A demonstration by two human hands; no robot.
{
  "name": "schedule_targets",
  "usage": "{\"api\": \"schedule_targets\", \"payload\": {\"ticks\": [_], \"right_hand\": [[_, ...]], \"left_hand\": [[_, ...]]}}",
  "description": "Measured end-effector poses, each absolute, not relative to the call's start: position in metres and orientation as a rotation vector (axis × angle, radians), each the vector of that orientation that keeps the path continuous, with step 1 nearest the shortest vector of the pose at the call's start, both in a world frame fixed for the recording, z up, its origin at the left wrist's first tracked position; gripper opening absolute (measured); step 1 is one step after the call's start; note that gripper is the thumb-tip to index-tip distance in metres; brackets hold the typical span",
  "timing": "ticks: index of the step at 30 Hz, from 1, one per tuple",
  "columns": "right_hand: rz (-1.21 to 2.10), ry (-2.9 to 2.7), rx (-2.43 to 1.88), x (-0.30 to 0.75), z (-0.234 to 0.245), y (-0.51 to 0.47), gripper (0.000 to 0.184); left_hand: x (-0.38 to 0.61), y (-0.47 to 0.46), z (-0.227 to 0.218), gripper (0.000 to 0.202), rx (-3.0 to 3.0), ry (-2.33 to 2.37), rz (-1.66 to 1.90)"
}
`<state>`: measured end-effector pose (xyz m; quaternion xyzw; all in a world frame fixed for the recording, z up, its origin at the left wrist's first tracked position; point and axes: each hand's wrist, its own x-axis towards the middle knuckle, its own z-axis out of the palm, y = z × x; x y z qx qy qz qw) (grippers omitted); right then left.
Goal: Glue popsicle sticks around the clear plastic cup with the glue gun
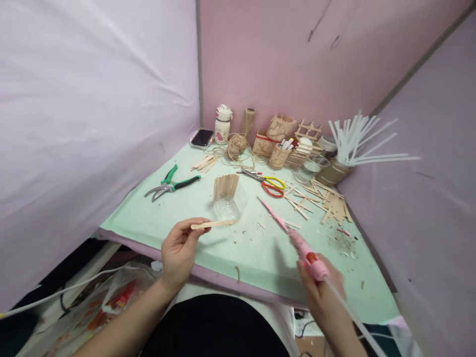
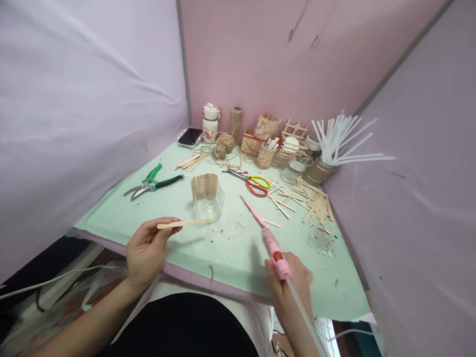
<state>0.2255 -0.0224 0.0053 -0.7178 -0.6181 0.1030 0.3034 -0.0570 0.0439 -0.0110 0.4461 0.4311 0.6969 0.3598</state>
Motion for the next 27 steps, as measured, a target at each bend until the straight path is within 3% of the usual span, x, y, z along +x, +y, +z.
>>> {"api": "schedule_targets", "payload": {"ticks": [4,9,20,24,27], "right_hand": [[-0.078,-1.636,-2.506,0.266,0.004,-0.009,0.042],[-0.287,-1.630,-2.680,0.279,-0.002,-0.003,0.050],[-0.029,-1.631,-2.754,0.283,0.005,0.000,0.053],[-0.468,-1.806,-2.420,0.247,0.037,0.005,0.067],[-0.504,-2.119,-1.706,0.172,0.059,0.027,0.050]], "left_hand": [[-0.081,0.062,0.003,0.017,1.325,1.309,1.739],[-0.094,0.083,0.016,0.017,1.493,1.374,1.669],[-0.118,0.079,0.041,0.017,1.285,1.159,1.574],[-0.117,0.081,0.031,0.014,1.305,1.198,1.592],[-0.114,0.079,0.027,0.010,1.360,1.247,1.606]]}}
